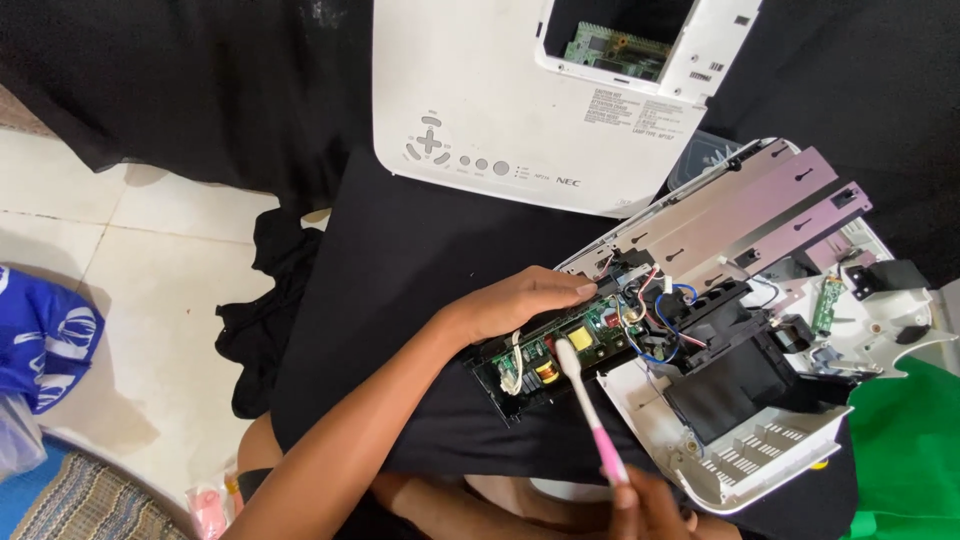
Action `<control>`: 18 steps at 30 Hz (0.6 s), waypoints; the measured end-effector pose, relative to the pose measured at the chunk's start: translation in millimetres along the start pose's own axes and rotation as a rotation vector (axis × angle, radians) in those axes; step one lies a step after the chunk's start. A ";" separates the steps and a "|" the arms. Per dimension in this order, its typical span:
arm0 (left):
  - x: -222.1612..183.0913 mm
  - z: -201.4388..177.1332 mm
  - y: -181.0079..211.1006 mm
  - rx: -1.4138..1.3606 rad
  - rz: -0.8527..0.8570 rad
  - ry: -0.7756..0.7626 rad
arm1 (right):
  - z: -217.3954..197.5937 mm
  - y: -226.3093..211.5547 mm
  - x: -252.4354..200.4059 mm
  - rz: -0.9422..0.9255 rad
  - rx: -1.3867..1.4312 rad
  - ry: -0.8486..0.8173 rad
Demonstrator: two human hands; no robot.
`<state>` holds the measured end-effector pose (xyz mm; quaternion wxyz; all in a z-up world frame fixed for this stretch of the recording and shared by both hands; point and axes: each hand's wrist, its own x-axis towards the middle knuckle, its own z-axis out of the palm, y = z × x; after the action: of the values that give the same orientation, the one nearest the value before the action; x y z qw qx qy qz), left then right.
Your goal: Disassembling and cleaning the internal components of a digital projector using hands and a brush.
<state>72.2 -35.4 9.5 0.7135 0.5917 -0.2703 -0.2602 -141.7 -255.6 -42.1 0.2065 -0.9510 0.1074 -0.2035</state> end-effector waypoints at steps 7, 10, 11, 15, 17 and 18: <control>0.0 -2.6 -6.1 -0.002 0.024 -0.004 | -1.1 12.4 18.0 -0.073 -0.003 0.045; 2.6 -2.2 -5.0 -0.007 0.027 -0.016 | 0.0 24.0 37.8 -0.566 -0.062 0.148; 2.4 -1.8 -3.9 -0.005 0.042 -0.017 | 0.1 29.7 45.5 -0.959 -0.072 0.200; 1.7 -1.9 -5.5 0.012 0.043 -0.017 | -31.1 -33.2 35.5 0.104 0.075 -0.139; 1.5 -2.3 -2.0 -0.002 0.020 -0.013 | -34.6 -36.0 39.9 -0.193 0.020 -0.091; 1.5 -2.3 -1.8 -0.001 0.020 -0.015 | -33.9 -36.9 38.8 -0.192 0.020 -0.090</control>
<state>74.8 -35.1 7.5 0.7143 0.5868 -0.2813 -0.2577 -117.2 -245.7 15.5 0.1999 -0.9630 0.0043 -0.1805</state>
